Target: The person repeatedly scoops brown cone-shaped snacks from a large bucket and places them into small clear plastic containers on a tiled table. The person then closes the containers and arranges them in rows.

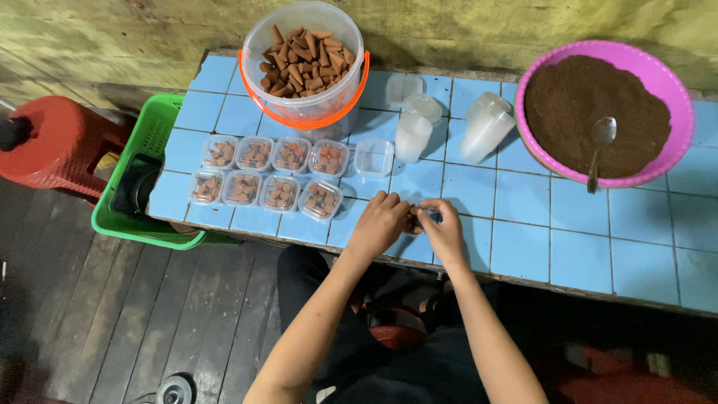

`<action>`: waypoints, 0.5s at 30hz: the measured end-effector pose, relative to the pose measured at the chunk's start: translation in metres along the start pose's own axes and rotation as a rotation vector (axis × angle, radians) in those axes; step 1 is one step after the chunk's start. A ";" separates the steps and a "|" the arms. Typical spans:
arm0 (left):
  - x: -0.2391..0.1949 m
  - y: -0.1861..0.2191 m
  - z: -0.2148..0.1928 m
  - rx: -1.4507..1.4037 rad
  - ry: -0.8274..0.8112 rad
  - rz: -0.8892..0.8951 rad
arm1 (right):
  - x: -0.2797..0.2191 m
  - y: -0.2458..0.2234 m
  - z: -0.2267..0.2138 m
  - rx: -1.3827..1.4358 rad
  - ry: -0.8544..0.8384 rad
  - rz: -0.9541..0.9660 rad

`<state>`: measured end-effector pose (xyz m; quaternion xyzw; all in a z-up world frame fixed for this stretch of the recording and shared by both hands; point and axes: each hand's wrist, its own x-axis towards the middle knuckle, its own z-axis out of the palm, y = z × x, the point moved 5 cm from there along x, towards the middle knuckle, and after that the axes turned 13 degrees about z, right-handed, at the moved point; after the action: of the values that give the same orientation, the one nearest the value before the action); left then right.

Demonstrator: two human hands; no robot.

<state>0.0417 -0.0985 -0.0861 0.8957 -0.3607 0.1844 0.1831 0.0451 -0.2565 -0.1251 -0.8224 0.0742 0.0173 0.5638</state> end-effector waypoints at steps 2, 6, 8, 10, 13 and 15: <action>-0.002 -0.002 0.004 -0.035 0.026 -0.016 | 0.002 0.005 0.001 0.005 0.013 0.033; -0.005 -0.006 0.005 -0.045 0.038 -0.012 | 0.001 0.002 0.001 0.026 0.010 0.058; -0.004 -0.004 -0.003 -0.086 0.068 -0.002 | 0.001 0.003 0.000 0.025 0.018 0.046; -0.002 0.000 -0.013 -0.112 0.084 -0.005 | 0.001 0.004 0.000 0.009 0.027 0.048; 0.000 0.005 -0.027 -0.141 0.104 -0.006 | 0.002 0.007 0.002 0.003 0.032 0.067; 0.001 0.007 -0.032 -0.146 0.108 -0.006 | 0.004 0.010 0.002 0.010 0.025 0.085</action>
<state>0.0311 -0.0895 -0.0566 0.8699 -0.3600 0.2052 0.2677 0.0473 -0.2590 -0.1354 -0.8157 0.1166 0.0305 0.5658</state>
